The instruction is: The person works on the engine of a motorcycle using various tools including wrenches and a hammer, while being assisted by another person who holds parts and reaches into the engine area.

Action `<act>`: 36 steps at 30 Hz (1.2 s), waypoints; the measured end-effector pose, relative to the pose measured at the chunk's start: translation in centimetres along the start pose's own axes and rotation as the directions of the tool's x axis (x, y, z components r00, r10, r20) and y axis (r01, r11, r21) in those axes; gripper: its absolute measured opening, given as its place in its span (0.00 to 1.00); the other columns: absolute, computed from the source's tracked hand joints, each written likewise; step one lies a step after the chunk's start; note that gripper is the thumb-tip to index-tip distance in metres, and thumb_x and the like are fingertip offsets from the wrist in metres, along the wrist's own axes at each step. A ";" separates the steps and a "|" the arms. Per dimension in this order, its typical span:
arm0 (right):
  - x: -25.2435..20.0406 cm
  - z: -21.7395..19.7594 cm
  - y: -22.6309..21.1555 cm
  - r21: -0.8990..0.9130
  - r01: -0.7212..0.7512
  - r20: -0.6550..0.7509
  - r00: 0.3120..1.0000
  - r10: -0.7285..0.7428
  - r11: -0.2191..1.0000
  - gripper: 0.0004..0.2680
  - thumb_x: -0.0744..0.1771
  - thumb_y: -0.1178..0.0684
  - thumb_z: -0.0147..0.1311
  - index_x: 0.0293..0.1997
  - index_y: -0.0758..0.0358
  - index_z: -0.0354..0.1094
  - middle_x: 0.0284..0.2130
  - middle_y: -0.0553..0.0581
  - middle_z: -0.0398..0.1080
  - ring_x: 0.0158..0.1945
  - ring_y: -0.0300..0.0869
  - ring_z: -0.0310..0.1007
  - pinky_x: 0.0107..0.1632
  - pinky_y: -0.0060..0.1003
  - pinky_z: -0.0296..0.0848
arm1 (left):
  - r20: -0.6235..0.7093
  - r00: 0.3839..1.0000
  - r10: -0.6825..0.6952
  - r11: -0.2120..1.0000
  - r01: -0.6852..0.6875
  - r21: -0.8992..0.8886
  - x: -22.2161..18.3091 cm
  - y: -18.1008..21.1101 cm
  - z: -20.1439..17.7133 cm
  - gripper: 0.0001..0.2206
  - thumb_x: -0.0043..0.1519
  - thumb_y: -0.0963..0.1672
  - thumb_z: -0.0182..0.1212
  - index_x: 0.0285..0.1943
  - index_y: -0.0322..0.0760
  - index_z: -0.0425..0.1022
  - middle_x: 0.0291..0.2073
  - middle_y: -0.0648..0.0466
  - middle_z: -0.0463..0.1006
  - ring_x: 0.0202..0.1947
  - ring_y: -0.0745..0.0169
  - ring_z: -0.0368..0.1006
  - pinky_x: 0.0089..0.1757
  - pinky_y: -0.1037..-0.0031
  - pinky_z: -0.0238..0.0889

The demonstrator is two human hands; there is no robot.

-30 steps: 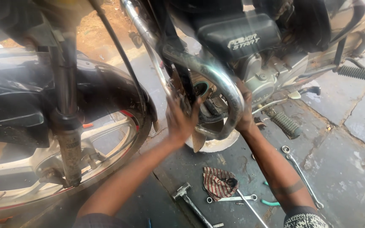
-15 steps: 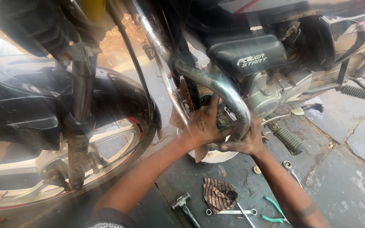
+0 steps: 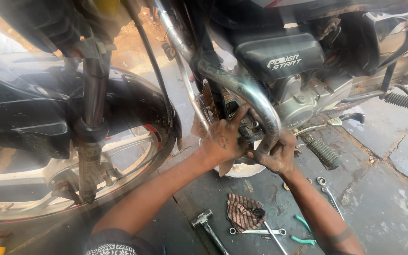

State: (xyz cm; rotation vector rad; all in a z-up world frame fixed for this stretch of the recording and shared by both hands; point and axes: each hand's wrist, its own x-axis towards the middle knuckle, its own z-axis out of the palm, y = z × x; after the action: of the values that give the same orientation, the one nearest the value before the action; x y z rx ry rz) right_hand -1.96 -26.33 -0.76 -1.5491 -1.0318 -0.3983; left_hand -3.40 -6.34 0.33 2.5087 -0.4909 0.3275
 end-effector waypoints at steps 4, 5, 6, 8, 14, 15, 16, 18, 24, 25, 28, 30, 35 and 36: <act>0.0 0.1 0.0 -0.010 -0.077 -0.004 0.997 0.077 0.997 0.11 0.58 0.52 0.69 0.34 0.71 0.75 0.56 0.66 0.75 0.40 0.42 0.75 0.50 0.33 0.72 | -0.055 0.998 0.027 0.993 -0.033 -0.110 -1.0 -0.6 0.0 0.44 0.52 0.43 0.68 0.79 0.42 0.46 0.27 0.39 0.76 0.31 0.35 0.78 0.41 0.50 0.72; -0.2 0.1 0.4 -0.016 -0.129 0.005 0.992 0.129 0.991 0.12 0.58 0.52 0.71 0.35 0.71 0.77 0.58 0.67 0.76 0.32 0.39 0.77 0.45 0.32 0.74 | -0.060 0.998 0.034 0.990 -0.042 -0.136 -1.1 -1.0 0.3 0.44 0.52 0.43 0.67 0.79 0.41 0.47 0.27 0.39 0.76 0.31 0.36 0.78 0.41 0.51 0.72; -0.4 0.0 0.6 -0.021 -0.108 0.010 0.994 0.109 0.994 0.16 0.58 0.52 0.70 0.44 0.72 0.74 0.47 0.60 0.75 0.32 0.38 0.77 0.49 0.33 0.73 | -0.065 0.997 0.041 0.986 -0.051 -0.162 -1.2 -1.4 0.8 0.44 0.51 0.43 0.67 0.78 0.41 0.47 0.27 0.40 0.77 0.31 0.37 0.78 0.41 0.51 0.73; -0.7 0.1 1.2 -0.033 -0.064 0.016 0.998 0.065 0.997 0.27 0.60 0.52 0.69 0.63 0.75 0.68 0.25 0.47 0.74 0.33 0.36 0.78 0.57 0.35 0.73 | -0.181 0.969 0.168 0.984 -0.174 -0.019 -1.2 -2.3 1.9 0.40 0.55 0.43 0.67 0.77 0.40 0.49 0.37 0.36 0.78 0.30 0.40 0.77 0.37 0.55 0.70; -1.8 0.5 2.7 0.053 -0.295 0.251 0.929 0.274 0.954 0.24 0.61 0.52 0.67 0.63 0.69 0.70 0.40 0.61 0.82 0.41 0.42 0.80 0.48 0.36 0.76 | -0.250 0.912 0.324 0.945 -0.325 0.041 -2.6 -3.2 -1.4 0.36 0.54 0.43 0.65 0.76 0.43 0.57 0.36 0.45 0.81 0.31 0.46 0.79 0.47 0.52 0.70; -1.0 -0.2 2.8 0.180 -0.365 0.274 0.910 0.310 0.913 0.25 0.60 0.53 0.67 0.64 0.69 0.68 0.43 0.61 0.80 0.43 0.42 0.79 0.50 0.37 0.76 | -0.271 0.901 0.339 0.939 -0.310 0.147 -2.4 -2.8 -2.0 0.35 0.54 0.43 0.65 0.74 0.46 0.59 0.40 0.43 0.81 0.32 0.46 0.79 0.42 0.57 0.72; -0.1 -0.9 2.9 0.299 -0.431 0.304 0.889 0.343 0.851 0.26 0.60 0.53 0.66 0.65 0.68 0.66 0.46 0.61 0.78 0.46 0.43 0.78 0.53 0.38 0.75 | -0.290 0.888 0.356 0.924 -0.288 0.251 -2.2 -2.6 -2.4 0.34 0.54 0.43 0.65 0.73 0.48 0.62 0.44 0.41 0.81 0.32 0.47 0.79 0.36 0.63 0.75; 0.4 -0.8 2.8 0.510 -0.571 0.288 0.818 0.498 0.643 0.23 0.62 0.50 0.60 0.63 0.69 0.66 0.48 0.62 0.77 0.46 0.44 0.78 0.53 0.39 0.75 | -0.074 0.973 0.219 0.921 -0.181 0.345 -2.0 -3.1 -2.3 0.30 0.60 0.43 0.62 0.75 0.46 0.61 0.41 0.44 0.81 0.31 0.50 0.79 0.32 0.64 0.73; 4.2 -0.7 6.9 0.502 -0.754 0.104 0.539 0.836 0.424 0.15 0.71 0.51 0.48 0.60 0.71 0.70 0.43 0.61 0.75 0.40 0.43 0.74 0.45 0.39 0.72 | -0.165 0.763 0.624 0.635 -0.372 0.677 0.8 -5.5 0.9 0.23 0.59 0.41 0.59 0.66 0.39 0.71 0.40 0.50 0.81 0.28 0.61 0.77 0.25 0.72 0.71; 5.0 -1.1 7.6 0.470 -0.729 0.101 0.605 0.790 0.497 0.15 0.71 0.52 0.48 0.60 0.73 0.71 0.42 0.62 0.75 0.39 0.43 0.73 0.43 0.39 0.72 | -0.128 0.758 0.640 0.601 -0.390 0.697 1.5 -5.8 0.9 0.20 0.61 0.42 0.60 0.64 0.37 0.74 0.36 0.51 0.81 0.25 0.63 0.76 0.22 0.74 0.69; 7.5 -1.4 8.5 0.415 -0.670 0.184 0.725 0.664 0.616 0.14 0.71 0.53 0.49 0.59 0.71 0.71 0.42 0.62 0.77 0.36 0.44 0.74 0.40 0.39 0.73 | -0.200 0.700 0.686 0.575 -0.354 0.738 1.3 -5.9 1.2 0.18 0.63 0.42 0.59 0.63 0.33 0.75 0.34 0.53 0.80 0.26 0.66 0.75 0.25 0.77 0.68; 8.2 -0.7 8.4 0.317 -0.635 0.215 0.771 0.599 0.704 0.13 0.70 0.53 0.49 0.58 0.68 0.70 0.44 0.60 0.77 0.39 0.43 0.76 0.44 0.38 0.75 | -0.176 0.690 0.702 0.553 -0.371 0.746 0.6 -6.0 1.2 0.17 0.63 0.42 0.60 0.61 0.33 0.76 0.29 0.56 0.78 0.25 0.67 0.74 0.26 0.77 0.69; 10.3 1.0 8.5 -0.165 -0.588 0.053 0.796 0.602 0.792 0.13 0.69 0.50 0.52 0.56 0.67 0.72 0.43 0.64 0.77 0.44 0.46 0.77 0.51 0.42 0.78 | -0.211 0.635 0.744 0.518 -0.347 0.782 1.8 -5.6 1.4 0.15 0.65 0.44 0.59 0.60 0.35 0.78 0.26 0.57 0.79 0.20 0.71 0.71 0.21 0.81 0.65; 10.4 0.9 8.6 -0.096 -0.606 0.088 0.785 0.613 0.789 0.14 0.69 0.49 0.50 0.57 0.64 0.71 0.46 0.60 0.76 0.47 0.43 0.76 0.53 0.39 0.76 | -0.234 0.635 0.736 0.544 -0.350 0.763 1.8 -5.6 1.4 0.15 0.65 0.43 0.59 0.60 0.34 0.79 0.27 0.57 0.79 0.20 0.72 0.70 0.22 0.81 0.65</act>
State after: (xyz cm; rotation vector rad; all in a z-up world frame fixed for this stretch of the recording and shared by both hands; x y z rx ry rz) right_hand 10.23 -20.95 1.34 -1.8792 -0.5444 0.1196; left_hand 0.69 -3.24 -2.93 2.6014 -1.1201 1.7097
